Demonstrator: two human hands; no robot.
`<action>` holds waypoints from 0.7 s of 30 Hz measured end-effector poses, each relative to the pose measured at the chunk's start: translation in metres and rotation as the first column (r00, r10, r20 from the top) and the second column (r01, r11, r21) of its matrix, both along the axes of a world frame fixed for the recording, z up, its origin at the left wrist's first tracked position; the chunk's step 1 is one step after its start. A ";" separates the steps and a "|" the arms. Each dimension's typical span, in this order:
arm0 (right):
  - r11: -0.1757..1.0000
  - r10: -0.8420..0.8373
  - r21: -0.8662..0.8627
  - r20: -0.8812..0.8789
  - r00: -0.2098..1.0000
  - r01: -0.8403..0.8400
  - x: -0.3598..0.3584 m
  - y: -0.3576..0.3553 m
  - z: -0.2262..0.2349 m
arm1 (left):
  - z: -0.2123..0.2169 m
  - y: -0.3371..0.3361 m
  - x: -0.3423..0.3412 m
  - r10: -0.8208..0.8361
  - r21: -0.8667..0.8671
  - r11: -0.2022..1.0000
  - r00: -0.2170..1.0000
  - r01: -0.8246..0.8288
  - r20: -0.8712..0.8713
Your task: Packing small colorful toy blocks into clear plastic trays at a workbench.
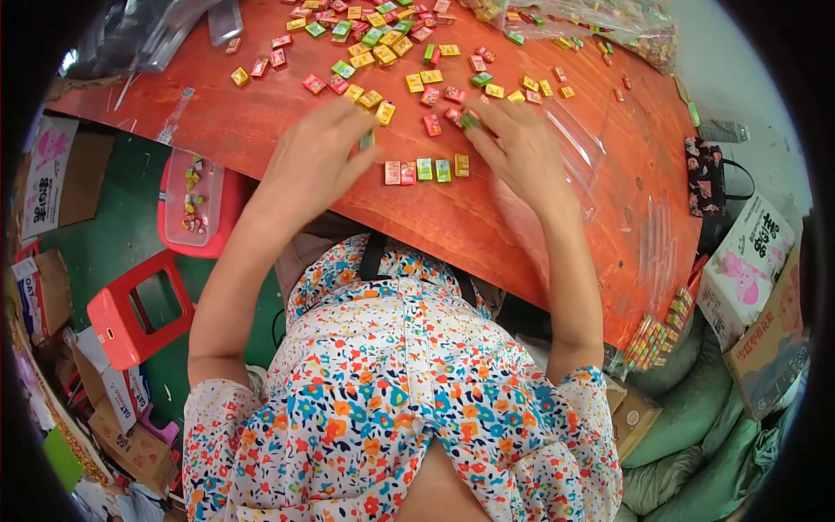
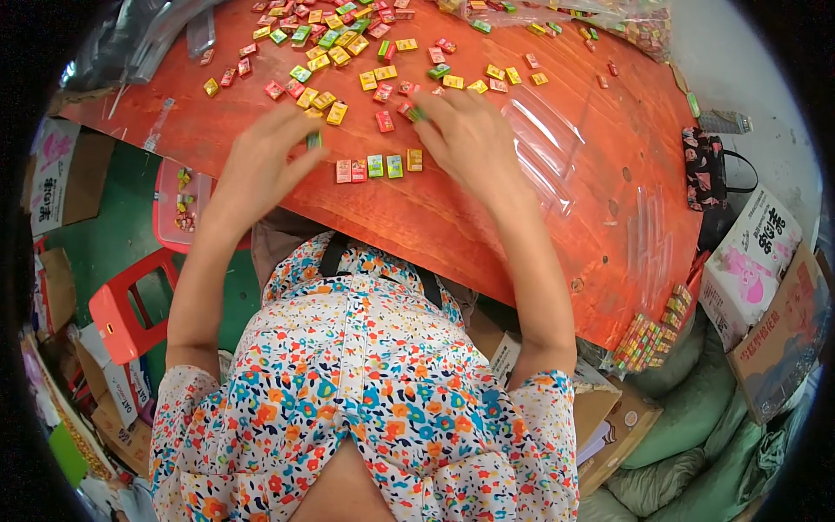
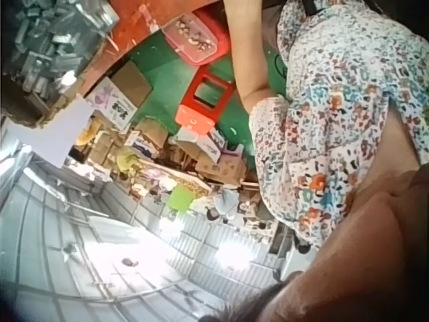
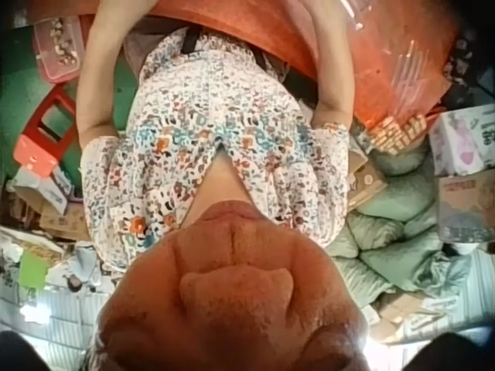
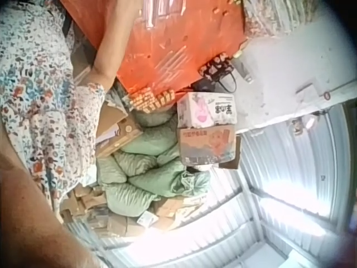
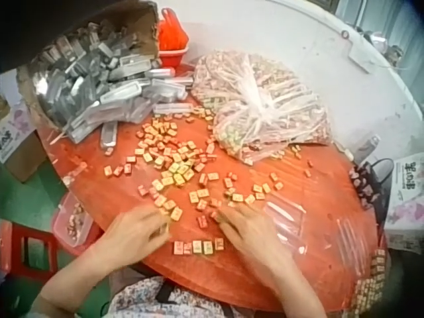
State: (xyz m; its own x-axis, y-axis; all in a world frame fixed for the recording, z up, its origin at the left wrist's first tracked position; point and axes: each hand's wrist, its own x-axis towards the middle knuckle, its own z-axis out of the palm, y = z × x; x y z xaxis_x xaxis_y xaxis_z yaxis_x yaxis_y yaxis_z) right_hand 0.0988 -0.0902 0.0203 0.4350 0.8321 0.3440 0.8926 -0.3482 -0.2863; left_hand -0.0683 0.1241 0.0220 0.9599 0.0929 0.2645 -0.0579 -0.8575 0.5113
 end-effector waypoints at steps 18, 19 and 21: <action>0.983 -0.022 -0.182 -0.059 0.998 0.011 -0.030 -0.032 -0.005 | -0.021 -0.033 -0.024 0.034 -0.204 0.978 0.999 -0.034 -0.004; 0.987 -0.005 -0.163 -0.078 0.997 -0.008 -0.030 -0.030 -0.002 | -0.021 -0.034 -0.025 0.035 -0.205 0.978 0.999 -0.035 -0.004; 0.989 0.011 -0.145 -0.096 0.995 -0.025 -0.032 -0.026 -0.001 | -0.018 -0.037 -0.024 0.037 -0.127 0.991 0.999 -0.037 0.001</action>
